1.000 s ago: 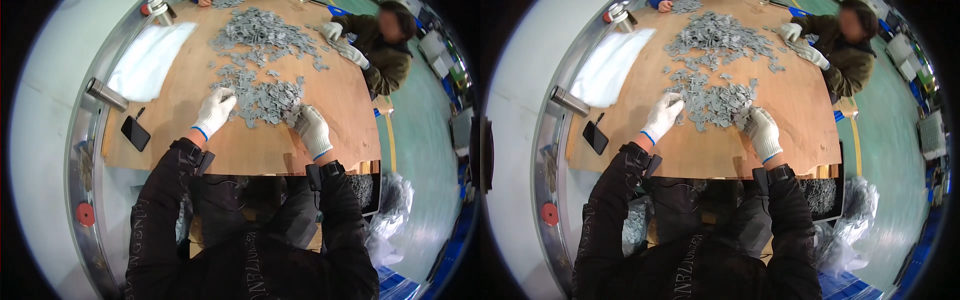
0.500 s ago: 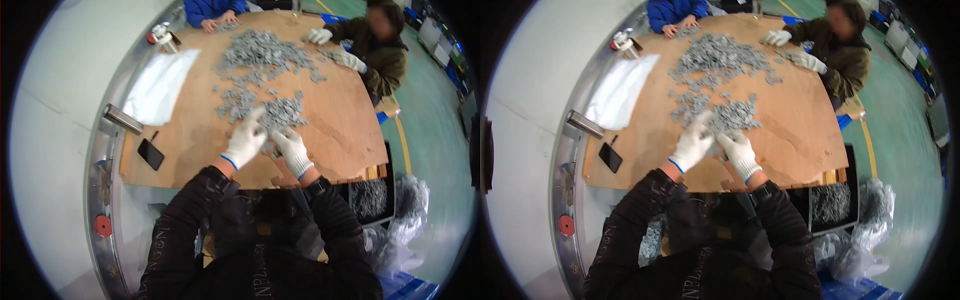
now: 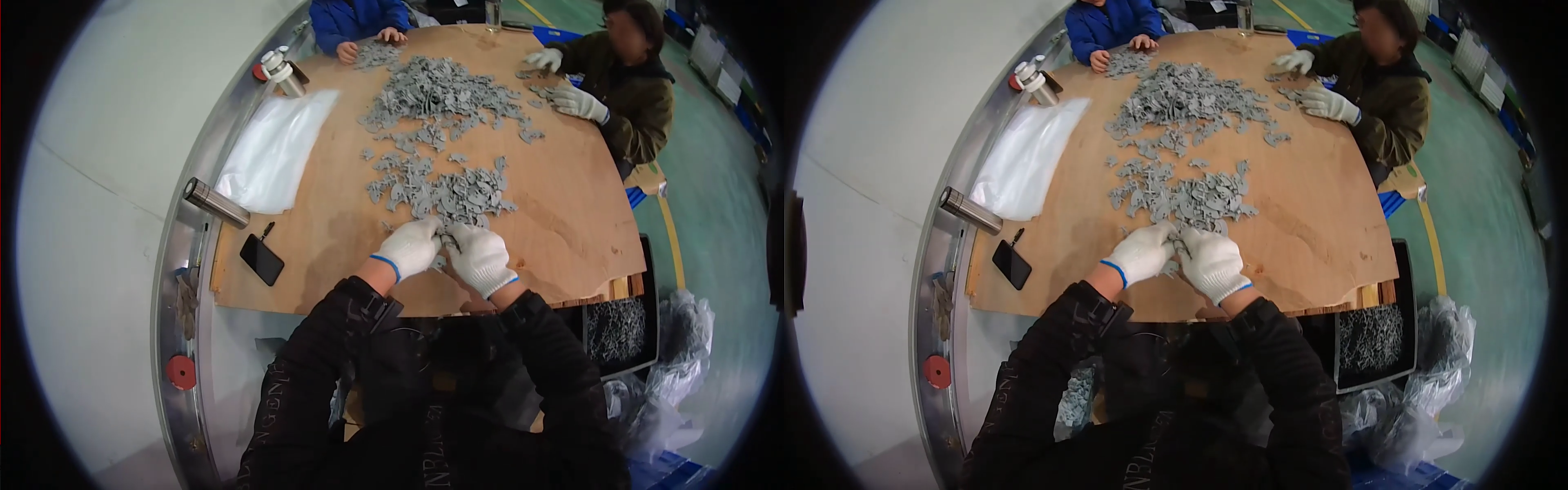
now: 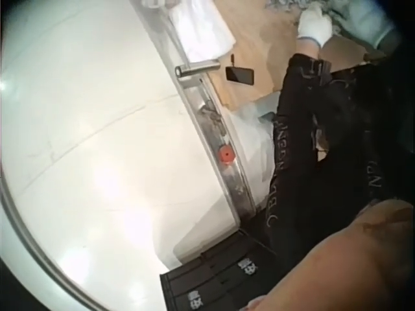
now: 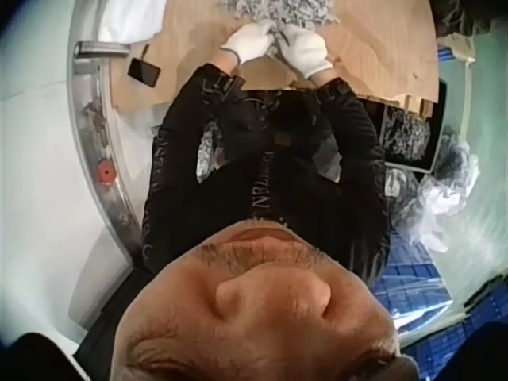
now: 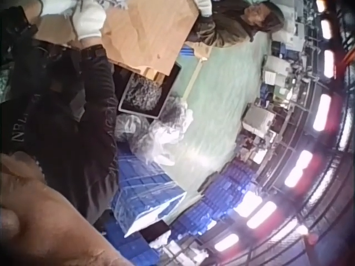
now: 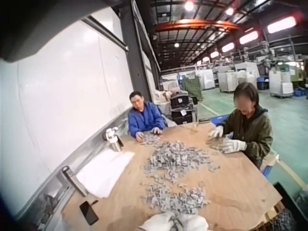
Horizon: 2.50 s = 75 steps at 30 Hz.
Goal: Sorting and inspecting a pile of small gray plastic parts on a wooden table in a factory setting.
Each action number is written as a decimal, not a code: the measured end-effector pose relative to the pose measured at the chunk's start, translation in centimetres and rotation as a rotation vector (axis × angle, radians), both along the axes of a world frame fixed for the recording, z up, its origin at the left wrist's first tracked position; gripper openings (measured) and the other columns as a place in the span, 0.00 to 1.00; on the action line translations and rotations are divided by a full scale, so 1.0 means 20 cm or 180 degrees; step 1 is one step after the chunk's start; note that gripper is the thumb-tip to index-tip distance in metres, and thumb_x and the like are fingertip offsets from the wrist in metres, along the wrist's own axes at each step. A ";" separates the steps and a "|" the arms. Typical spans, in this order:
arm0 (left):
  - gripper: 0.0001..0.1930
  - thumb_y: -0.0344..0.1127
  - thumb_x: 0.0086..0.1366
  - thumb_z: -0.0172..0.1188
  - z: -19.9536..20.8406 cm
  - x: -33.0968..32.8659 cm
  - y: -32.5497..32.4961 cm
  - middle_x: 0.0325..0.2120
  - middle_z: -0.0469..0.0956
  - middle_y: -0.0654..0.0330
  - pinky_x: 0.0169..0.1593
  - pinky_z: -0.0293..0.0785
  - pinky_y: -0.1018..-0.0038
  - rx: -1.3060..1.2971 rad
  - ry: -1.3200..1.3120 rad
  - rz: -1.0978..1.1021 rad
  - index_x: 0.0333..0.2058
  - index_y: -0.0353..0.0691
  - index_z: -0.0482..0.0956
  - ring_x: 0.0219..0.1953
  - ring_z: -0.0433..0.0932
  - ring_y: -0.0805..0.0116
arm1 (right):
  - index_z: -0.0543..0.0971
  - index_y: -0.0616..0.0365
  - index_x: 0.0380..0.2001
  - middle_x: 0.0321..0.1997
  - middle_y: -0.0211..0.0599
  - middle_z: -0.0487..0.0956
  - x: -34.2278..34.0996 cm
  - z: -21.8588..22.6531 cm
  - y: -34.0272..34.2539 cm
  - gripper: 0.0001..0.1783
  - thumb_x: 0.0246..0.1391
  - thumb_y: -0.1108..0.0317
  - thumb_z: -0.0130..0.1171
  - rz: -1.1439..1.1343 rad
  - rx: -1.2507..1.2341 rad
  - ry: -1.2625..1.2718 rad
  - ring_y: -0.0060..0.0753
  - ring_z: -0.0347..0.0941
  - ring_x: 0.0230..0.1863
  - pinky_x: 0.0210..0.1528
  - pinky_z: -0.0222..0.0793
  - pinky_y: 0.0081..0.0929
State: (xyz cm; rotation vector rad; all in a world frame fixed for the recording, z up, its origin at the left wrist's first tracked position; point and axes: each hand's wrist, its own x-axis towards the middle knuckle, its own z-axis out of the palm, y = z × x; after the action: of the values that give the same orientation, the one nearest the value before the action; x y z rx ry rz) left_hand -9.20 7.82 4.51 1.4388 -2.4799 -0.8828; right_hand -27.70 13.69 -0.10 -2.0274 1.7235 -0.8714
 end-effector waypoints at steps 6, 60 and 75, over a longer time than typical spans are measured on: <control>0.17 0.44 0.72 0.63 -0.17 0.36 -0.24 0.39 0.88 0.47 0.50 0.82 0.58 0.0483 -0.0438 -0.0731 0.50 0.36 0.83 0.42 0.88 0.50 | 0.84 0.56 0.50 0.42 0.51 0.88 0.00 0.05 -0.05 0.19 0.66 0.53 0.64 0.0403 0.0051 -0.0046 0.61 0.84 0.44 0.46 0.80 0.55; 0.22 0.53 0.74 0.59 0.00 0.19 -0.76 0.47 0.88 0.43 0.59 0.81 0.59 0.0520 -0.0007 0.1205 0.53 0.41 0.86 0.52 0.87 0.48 | 0.83 0.67 0.48 0.40 0.54 0.88 -0.23 0.22 -0.60 0.31 0.56 0.48 0.65 -0.0608 0.1386 -0.0427 0.52 0.87 0.44 0.50 0.80 0.44; 0.18 0.36 0.75 0.55 0.05 0.05 -0.36 0.48 0.88 0.48 0.57 0.82 0.53 -0.0915 0.0043 0.1194 0.61 0.54 0.82 0.51 0.86 0.42 | 0.78 0.55 0.40 0.24 0.31 0.77 0.15 0.14 -0.32 0.08 0.67 0.63 0.62 -0.0595 0.1673 -0.4366 0.27 0.67 0.15 0.18 0.63 0.30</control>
State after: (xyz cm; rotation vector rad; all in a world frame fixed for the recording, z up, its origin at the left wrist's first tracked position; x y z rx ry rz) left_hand -8.22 0.72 5.47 1.6973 -2.1114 -0.4425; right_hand -24.62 7.31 2.74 -0.5517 1.0814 -1.2305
